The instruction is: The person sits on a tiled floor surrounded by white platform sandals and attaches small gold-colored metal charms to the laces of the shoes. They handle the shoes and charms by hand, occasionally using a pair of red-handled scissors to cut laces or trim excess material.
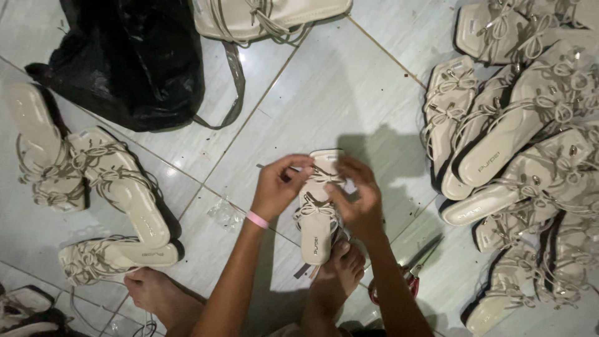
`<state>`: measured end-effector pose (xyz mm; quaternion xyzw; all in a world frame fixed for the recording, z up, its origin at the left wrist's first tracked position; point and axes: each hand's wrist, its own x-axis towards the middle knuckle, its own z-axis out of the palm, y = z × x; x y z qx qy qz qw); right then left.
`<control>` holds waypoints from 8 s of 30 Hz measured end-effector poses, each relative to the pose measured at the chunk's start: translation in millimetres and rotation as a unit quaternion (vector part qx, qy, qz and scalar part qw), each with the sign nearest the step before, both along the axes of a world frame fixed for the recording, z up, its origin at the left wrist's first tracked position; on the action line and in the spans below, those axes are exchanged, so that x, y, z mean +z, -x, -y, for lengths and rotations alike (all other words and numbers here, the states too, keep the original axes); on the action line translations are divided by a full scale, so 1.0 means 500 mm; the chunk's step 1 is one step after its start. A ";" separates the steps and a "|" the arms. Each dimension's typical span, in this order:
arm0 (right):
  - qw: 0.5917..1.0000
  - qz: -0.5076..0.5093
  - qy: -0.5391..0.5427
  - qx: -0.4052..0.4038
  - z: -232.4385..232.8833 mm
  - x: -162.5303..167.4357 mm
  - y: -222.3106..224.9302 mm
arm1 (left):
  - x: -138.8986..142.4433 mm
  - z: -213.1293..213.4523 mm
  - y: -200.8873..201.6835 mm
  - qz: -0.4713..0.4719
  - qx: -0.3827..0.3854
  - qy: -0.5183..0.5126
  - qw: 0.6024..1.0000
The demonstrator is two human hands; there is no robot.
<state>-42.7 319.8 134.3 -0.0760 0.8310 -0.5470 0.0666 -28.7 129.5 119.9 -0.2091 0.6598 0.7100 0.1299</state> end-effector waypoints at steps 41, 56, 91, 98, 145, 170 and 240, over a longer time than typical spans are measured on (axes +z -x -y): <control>0.899 0.099 -0.099 -0.416 -0.195 -0.012 -0.388 | 0.089 -0.066 0.015 -0.015 -0.370 0.243 0.897; 0.843 0.404 0.226 -0.276 -0.298 0.015 -0.366 | 0.050 -0.083 0.002 -0.068 -0.295 0.193 0.933; 0.864 0.495 0.042 -0.084 -0.179 0.009 -0.188 | 0.057 -0.094 0.015 -0.066 -0.336 0.179 0.922; 0.734 0.596 0.220 -0.242 -0.167 0.002 -0.172 | 0.061 -0.095 0.020 -0.042 -0.346 0.173 0.921; 0.953 0.061 -0.293 -0.048 -0.120 0.008 -0.143 | 0.100 0.044 0.097 -0.112 -0.191 0.207 0.953; 0.969 0.163 -0.181 -0.038 -0.050 0.001 -0.085 | 0.062 0.004 0.089 -0.005 -0.217 0.231 0.949; 0.988 0.121 0.023 -0.089 0.057 -0.014 0.032 | 0.043 0.029 0.098 0.015 -0.165 0.106 0.980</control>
